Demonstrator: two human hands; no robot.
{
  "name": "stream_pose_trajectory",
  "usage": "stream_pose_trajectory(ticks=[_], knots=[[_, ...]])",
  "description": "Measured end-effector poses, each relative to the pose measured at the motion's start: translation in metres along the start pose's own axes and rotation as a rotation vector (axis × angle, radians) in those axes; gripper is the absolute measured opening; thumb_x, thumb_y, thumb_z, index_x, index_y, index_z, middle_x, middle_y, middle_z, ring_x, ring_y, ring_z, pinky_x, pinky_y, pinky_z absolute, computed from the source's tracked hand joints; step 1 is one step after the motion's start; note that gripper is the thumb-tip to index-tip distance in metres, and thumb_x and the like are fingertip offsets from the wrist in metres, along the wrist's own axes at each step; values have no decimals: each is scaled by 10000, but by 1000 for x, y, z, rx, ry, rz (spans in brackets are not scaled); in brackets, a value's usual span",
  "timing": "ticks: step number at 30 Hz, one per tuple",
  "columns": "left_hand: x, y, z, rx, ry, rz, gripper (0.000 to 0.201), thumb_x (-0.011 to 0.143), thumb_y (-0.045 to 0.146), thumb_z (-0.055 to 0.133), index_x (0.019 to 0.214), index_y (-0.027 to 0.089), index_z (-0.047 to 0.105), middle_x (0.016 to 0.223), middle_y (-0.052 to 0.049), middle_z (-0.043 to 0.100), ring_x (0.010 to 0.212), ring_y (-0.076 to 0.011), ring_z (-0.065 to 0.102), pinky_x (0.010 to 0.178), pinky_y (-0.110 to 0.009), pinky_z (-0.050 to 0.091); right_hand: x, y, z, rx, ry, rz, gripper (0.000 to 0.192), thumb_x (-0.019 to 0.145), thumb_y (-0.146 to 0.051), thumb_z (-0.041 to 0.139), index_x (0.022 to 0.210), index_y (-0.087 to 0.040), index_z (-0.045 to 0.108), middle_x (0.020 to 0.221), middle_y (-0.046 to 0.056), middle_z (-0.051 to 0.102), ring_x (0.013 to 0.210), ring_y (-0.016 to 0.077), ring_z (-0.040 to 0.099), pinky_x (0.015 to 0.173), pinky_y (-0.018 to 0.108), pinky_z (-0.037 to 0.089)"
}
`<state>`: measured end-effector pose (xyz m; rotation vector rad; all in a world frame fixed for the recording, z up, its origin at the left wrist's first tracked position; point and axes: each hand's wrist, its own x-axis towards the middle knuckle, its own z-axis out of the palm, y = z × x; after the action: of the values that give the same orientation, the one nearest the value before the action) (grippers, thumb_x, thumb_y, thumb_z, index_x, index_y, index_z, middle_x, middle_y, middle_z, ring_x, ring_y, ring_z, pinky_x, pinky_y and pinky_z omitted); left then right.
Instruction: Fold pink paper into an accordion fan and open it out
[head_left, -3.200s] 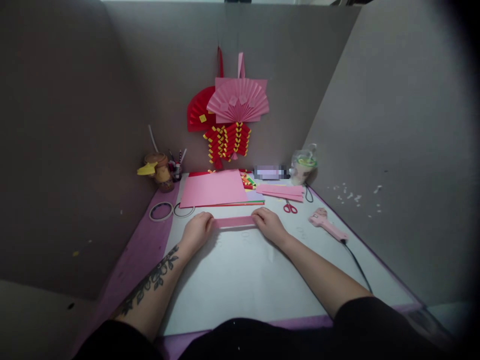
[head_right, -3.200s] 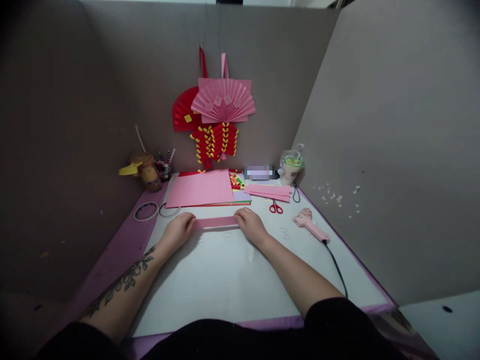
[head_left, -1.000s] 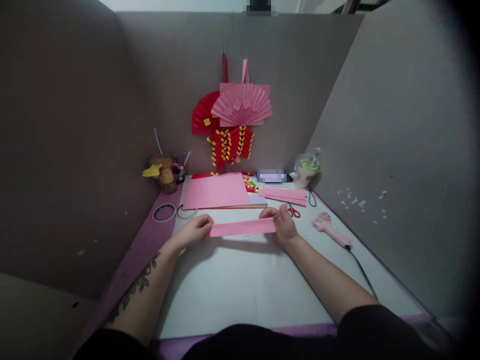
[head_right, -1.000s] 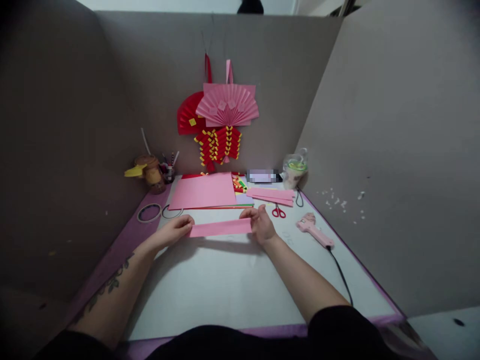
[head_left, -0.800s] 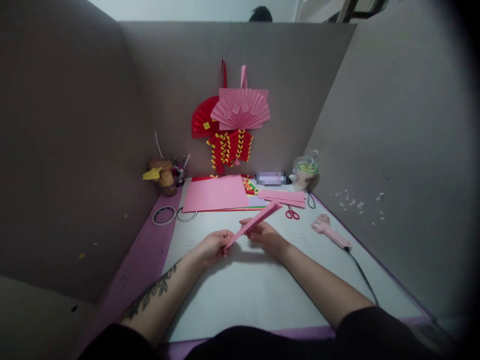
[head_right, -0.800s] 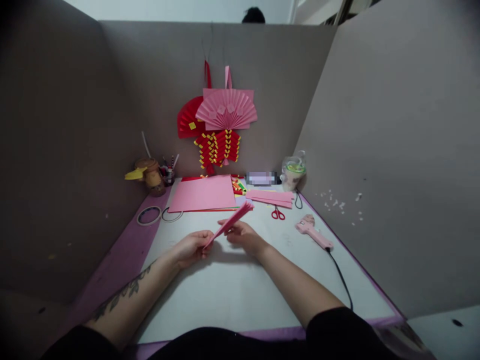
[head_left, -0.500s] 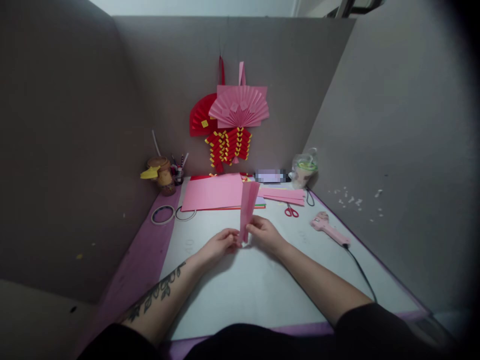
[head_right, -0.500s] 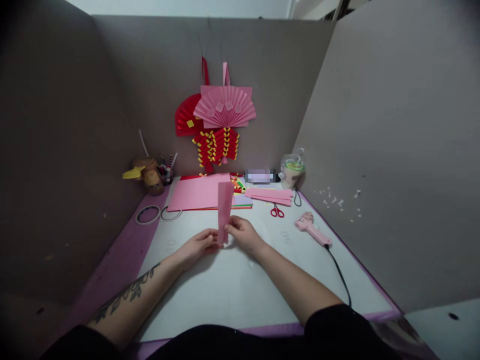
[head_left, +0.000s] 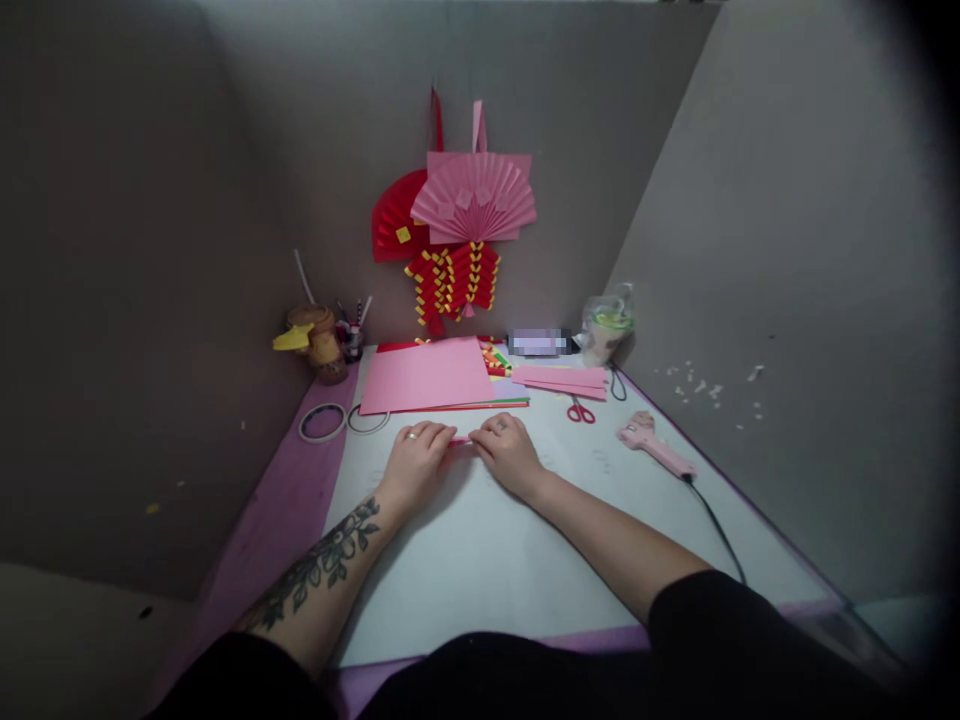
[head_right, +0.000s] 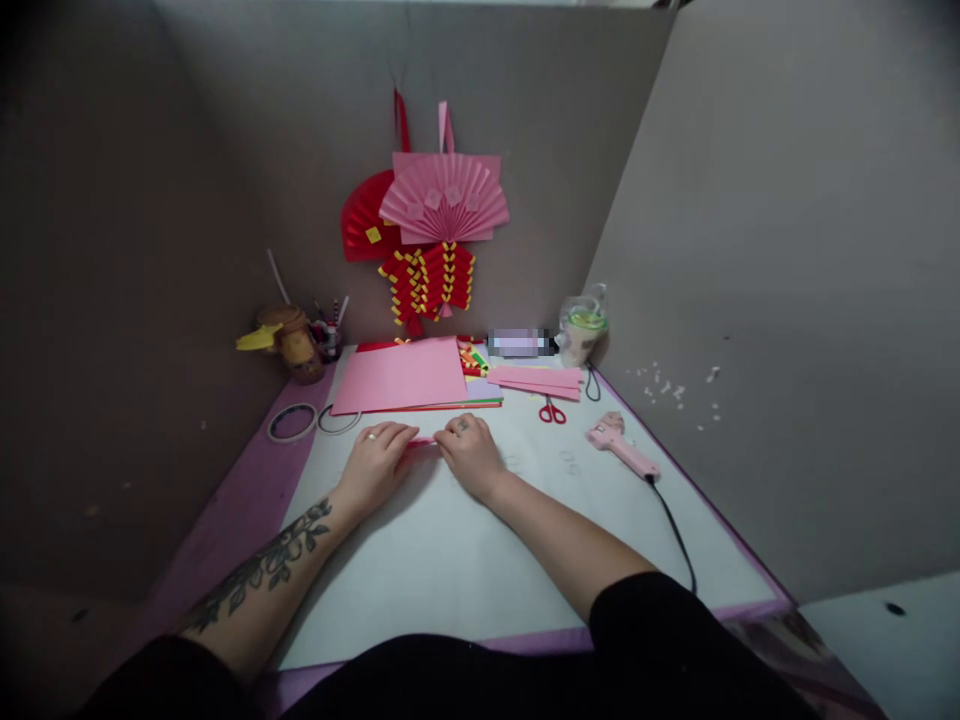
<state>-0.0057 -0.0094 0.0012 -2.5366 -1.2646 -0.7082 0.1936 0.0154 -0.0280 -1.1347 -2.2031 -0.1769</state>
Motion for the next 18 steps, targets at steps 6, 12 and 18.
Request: stream_pose_trajectory(ticks=[6,12,18], knots=[[4,-6,8,58,-139,1,170,849,190,522,985,198,623,928,-81,647,918,-228,532,795,-373,387,-1,-4,-3,0,-18,8,125,884,-195,511,873,-198,635,853,51,625,915,206,459,848,339,311],[1,-14,13,22,-307,-92,165,867,233,513,859,170,665,812,-83,638,827,-210,553,738,-336,401,-1,2,0,-77,-192,23,115,869,-219,537,817,-185,633,871,65,633,924,207,467,839,335,308],[-4,-11,14,-69,-372,-144,212,880,234,479,904,170,680,837,-87,638,834,-201,559,757,-316,416,-3,5,0,-47,-358,35,123,873,-245,536,847,-178,636,865,65,627,883,195,499,787,306,341]])
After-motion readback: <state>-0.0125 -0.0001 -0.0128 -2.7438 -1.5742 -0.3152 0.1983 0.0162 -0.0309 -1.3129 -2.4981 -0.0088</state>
